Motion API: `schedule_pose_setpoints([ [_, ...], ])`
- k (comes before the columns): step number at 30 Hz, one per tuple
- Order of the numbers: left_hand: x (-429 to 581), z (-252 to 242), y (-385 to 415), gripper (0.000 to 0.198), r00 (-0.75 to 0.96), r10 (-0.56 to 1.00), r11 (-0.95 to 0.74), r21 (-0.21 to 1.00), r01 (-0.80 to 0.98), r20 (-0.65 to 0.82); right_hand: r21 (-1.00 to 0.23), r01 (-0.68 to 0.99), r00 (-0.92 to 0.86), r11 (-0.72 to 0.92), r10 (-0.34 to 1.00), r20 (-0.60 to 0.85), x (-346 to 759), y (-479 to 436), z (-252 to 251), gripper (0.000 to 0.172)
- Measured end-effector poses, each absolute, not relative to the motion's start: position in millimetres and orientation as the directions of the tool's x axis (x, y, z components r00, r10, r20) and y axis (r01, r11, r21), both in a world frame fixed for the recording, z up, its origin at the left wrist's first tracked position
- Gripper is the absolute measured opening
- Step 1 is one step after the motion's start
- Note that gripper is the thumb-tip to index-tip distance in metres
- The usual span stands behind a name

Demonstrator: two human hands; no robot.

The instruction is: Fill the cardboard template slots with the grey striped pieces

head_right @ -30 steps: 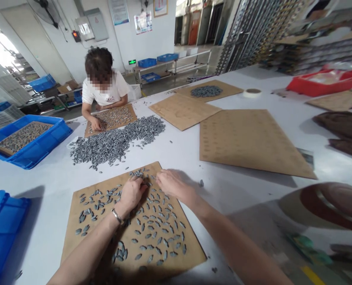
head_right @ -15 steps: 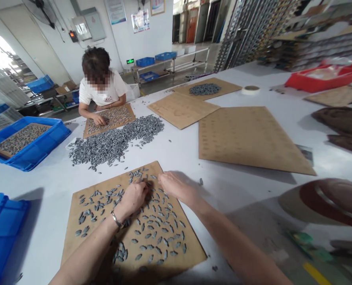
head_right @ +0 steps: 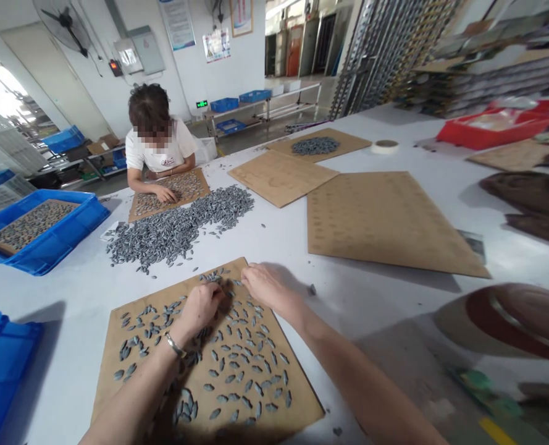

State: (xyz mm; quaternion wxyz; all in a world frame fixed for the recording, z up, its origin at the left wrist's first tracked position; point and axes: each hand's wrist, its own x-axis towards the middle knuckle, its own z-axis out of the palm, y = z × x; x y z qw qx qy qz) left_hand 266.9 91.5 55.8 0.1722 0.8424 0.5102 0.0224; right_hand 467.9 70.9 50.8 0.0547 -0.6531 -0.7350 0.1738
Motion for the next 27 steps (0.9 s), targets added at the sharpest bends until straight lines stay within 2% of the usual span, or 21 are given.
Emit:
schedule_pose_setpoints([
  [3,266.7,53.7,97.6,0.022,0.519,0.852,-0.477,0.304,0.825,-0.071,-0.275,0.957,-0.138,0.087,0.975,-0.172,459.5,74.4,53.7,0.021],
  [5,267.2,49.1,101.0,0.022,0.563,0.823,-0.519,0.308,0.797,-0.072,-0.26,0.961,-0.142,0.092,0.973,-0.179,457.5,75.0,53.6,0.025],
  [8,267.6,40.7,105.3,0.019,0.605,0.792,-0.553,0.321,0.769,-0.084,-0.27,0.959,-0.14,0.085,0.971,-0.191,460.6,73.3,53.7,0.029],
  [12,268.8,33.8,109.5,0.017,0.632,0.772,-0.588,0.298,0.752,-0.07,-0.294,0.954,-0.123,0.053,0.967,-0.225,467.7,71.6,52.9,0.024],
  [15,270.3,33.6,111.9,0.019,0.65,0.757,-0.61,0.278,0.742,-0.076,-0.323,0.946,-0.092,0.026,0.977,-0.191,468.4,73.8,48.9,0.02],
  [19,270.4,36.2,115.0,0.019,0.655,0.75,-0.623,0.229,0.748,-0.097,-0.367,0.919,-0.205,0.143,0.97,-0.135,457.8,75.4,47.6,0.016],
  [22,268.2,36.6,116.0,0.017,0.661,0.746,-0.634,0.218,0.742,-0.083,-0.312,0.928,-0.265,0.203,0.949,-0.171,445.9,73.0,51.1,0.014],
  [27,264.6,31.9,116.1,0.019,0.675,0.737,-0.64,0.287,0.713,-0.035,-0.242,0.944,-0.268,0.225,0.949,-0.165,441.0,69.0,49.1,0.021],
])
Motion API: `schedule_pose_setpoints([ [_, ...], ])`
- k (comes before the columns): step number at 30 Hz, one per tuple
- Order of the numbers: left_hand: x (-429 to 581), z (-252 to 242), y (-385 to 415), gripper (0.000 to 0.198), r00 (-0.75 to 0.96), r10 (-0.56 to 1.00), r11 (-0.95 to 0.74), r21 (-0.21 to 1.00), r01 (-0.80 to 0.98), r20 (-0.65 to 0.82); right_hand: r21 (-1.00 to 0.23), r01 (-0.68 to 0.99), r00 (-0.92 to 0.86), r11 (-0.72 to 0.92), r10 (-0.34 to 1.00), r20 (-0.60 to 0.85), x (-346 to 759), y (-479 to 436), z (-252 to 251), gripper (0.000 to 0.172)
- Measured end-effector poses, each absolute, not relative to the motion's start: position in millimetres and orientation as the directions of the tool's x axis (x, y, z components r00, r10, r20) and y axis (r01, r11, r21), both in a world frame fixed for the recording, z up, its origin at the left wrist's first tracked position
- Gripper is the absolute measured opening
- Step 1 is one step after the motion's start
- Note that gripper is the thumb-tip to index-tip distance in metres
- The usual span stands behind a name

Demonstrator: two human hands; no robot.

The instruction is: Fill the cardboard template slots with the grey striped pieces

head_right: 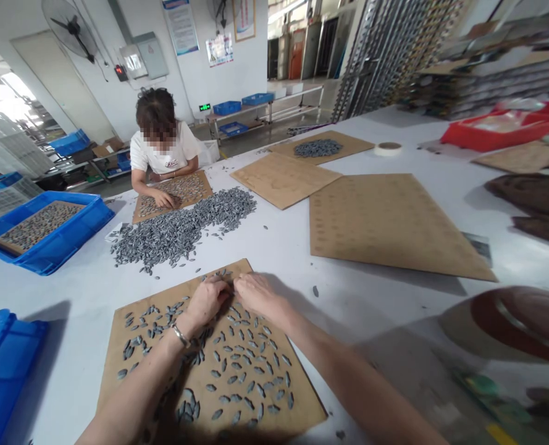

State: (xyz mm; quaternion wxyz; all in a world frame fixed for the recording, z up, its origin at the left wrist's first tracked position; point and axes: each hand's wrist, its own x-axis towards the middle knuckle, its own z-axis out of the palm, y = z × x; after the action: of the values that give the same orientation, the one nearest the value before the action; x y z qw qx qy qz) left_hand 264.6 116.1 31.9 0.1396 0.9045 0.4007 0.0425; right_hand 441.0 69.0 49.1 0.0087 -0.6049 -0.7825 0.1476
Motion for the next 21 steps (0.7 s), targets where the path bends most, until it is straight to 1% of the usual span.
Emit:
schedule_pose_setpoints([
  [4,266.0,29.2,116.9,0.019,0.674,0.736,-0.63,0.303,0.715,-0.061,-0.263,0.949,-0.218,0.171,0.963,-0.16,451.8,67.2,46.4,0.02],
  [8,273.4,28.4,115.2,0.019,0.673,0.737,-0.622,0.322,0.714,-0.069,-0.312,0.947,-0.118,0.076,0.986,-0.119,467.6,61.5,51.8,0.02],
  [12,285.9,27.7,111.1,0.018,0.69,0.721,-0.639,0.331,0.695,-0.058,-0.313,0.95,-0.039,0.009,0.995,-0.09,480.6,52.9,55.1,0.021],
  [14,290.4,28.3,109.6,0.018,0.694,0.717,-0.639,0.331,0.694,-0.068,-0.322,0.947,-0.044,0.013,0.995,-0.087,484.0,49.2,54.0,0.021],
  [17,289.6,32.1,108.8,0.019,0.691,0.719,-0.62,0.379,0.687,-0.074,-0.369,0.928,-0.08,0.051,0.995,-0.065,485.6,46.4,49.6,0.017],
  [19,283.0,37.1,108.9,0.022,0.659,0.75,-0.586,0.41,0.699,-0.051,-0.408,0.908,-0.119,0.095,0.992,-0.034,485.0,47.2,45.2,0.015],
  [21,272.6,43.2,109.4,0.025,0.607,0.794,-0.548,0.413,0.727,-0.016,-0.438,0.888,-0.161,0.139,0.987,-0.013,483.2,49.7,40.3,0.015],
])
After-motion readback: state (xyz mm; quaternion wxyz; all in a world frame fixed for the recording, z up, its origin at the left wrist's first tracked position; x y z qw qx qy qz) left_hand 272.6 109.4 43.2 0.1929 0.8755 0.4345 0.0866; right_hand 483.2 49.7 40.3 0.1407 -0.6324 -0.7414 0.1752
